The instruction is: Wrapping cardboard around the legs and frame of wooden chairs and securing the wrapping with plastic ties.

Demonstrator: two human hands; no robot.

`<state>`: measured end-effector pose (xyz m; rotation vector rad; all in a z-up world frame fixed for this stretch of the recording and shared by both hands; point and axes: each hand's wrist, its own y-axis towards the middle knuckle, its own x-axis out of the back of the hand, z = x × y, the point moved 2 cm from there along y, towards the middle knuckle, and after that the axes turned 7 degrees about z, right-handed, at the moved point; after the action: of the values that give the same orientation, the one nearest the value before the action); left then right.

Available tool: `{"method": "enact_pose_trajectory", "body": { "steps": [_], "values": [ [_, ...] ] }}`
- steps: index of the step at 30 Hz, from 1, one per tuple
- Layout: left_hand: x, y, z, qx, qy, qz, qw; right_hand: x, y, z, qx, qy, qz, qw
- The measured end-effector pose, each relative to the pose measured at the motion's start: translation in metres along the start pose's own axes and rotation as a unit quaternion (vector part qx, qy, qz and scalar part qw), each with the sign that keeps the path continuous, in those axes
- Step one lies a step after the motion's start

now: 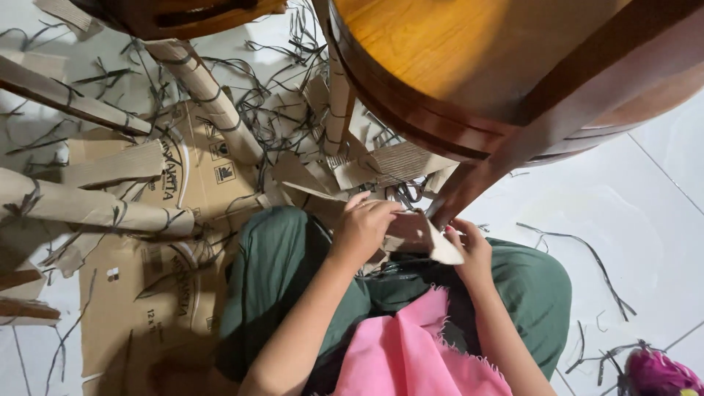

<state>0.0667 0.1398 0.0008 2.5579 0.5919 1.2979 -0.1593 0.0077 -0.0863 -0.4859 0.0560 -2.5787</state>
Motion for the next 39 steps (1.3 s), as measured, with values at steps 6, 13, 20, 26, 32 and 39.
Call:
{"method": "enact_pose_trajectory", "body": {
  "steps": [6,13,20,26,32,39],
  "values": [
    [0.047,0.031,-0.063,-0.020,-0.164,-0.021,0.986,0.019,-0.039,0.087,0.069,0.200,0.081,0.974],
    [0.061,0.058,-0.090,-0.032,-0.284,-0.019,0.958,0.025,-0.037,0.139,0.094,0.199,0.131,0.967],
    [0.067,0.058,-0.069,-0.026,-0.284,-0.100,0.953,0.027,-0.043,0.197,0.108,-0.064,-0.029,0.992],
    [0.074,0.042,-0.085,-0.098,-0.280,-0.140,0.945,0.028,-0.042,0.188,0.085,-0.102,-0.113,0.985],
    [0.052,0.039,-0.106,-0.143,-0.241,-0.129,0.951,0.013,-0.057,0.224,0.122,-0.055,-0.086,0.987],
    [0.096,0.051,-0.075,-0.129,-0.448,-0.129,0.875,0.021,-0.062,0.224,0.217,0.004,-0.107,0.970]
  ]
}}
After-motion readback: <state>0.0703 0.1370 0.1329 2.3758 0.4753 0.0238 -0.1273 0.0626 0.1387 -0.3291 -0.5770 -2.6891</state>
